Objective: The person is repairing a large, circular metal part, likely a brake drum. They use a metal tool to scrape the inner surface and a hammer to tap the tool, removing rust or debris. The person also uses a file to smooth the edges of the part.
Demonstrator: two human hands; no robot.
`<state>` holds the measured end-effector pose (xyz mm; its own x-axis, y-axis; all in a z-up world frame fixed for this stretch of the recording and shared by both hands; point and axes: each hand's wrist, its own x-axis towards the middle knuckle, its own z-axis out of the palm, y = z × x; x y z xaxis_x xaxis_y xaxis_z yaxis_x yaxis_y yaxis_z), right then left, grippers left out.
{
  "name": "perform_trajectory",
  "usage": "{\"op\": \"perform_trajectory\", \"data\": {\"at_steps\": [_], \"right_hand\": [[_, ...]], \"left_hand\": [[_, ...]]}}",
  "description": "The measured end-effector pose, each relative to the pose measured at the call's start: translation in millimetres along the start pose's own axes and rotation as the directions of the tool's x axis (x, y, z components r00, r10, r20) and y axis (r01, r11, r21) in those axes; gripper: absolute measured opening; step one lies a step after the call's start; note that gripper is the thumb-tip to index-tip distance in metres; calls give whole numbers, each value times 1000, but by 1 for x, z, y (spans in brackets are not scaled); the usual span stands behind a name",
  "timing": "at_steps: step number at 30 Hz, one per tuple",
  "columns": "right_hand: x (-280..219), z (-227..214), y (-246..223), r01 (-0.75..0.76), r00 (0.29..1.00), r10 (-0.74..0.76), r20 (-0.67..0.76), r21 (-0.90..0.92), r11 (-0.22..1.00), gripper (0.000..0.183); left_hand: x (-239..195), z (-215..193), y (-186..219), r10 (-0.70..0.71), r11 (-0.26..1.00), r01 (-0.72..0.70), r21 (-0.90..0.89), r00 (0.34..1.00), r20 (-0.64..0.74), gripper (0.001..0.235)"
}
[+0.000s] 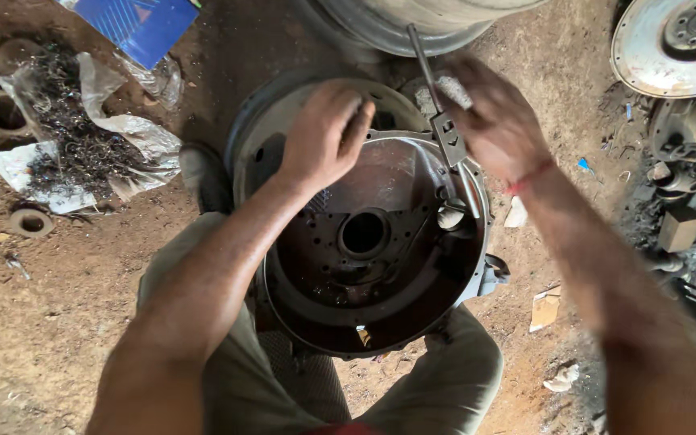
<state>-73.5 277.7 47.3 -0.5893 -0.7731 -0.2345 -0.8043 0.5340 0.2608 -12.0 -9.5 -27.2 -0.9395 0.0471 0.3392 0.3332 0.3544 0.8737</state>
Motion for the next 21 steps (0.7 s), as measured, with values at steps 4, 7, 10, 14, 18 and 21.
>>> {"op": "perform_trajectory", "data": {"at_steps": [4, 7, 10, 14, 18, 21], "right_hand": [[58, 15, 30, 425, 905, -382, 187, -382, 821, 76], [79, 27, 57, 446, 885, -330, 328, -393, 805, 36], [36, 18, 75, 605, 555, 3, 832, -406, 685, 47], [-63, 7, -18, -661, 685, 101, 721, 557, 503, 27], [-108, 22, -169, -566, 820, -100, 564, 824, 12, 26], [-98, 26, -175, -215, 965, -91, 247, 541, -813, 22]], "left_hand": [[-25, 36, 8, -95, 982, 142, -128, 943, 319, 27], [-38, 62, 31, -287, 890, 439, -122, 750, 596, 30], [-42, 71, 51, -275, 954, 289, 74, 758, 592, 49], [-25, 59, 46, 32, 829, -197, 524, 951, 308, 54], [-4, 46, 43, -41, 836, -94, 541, 972, 232, 49], [-2, 28, 55, -194, 872, 29, 488, 937, 292, 37]]}}
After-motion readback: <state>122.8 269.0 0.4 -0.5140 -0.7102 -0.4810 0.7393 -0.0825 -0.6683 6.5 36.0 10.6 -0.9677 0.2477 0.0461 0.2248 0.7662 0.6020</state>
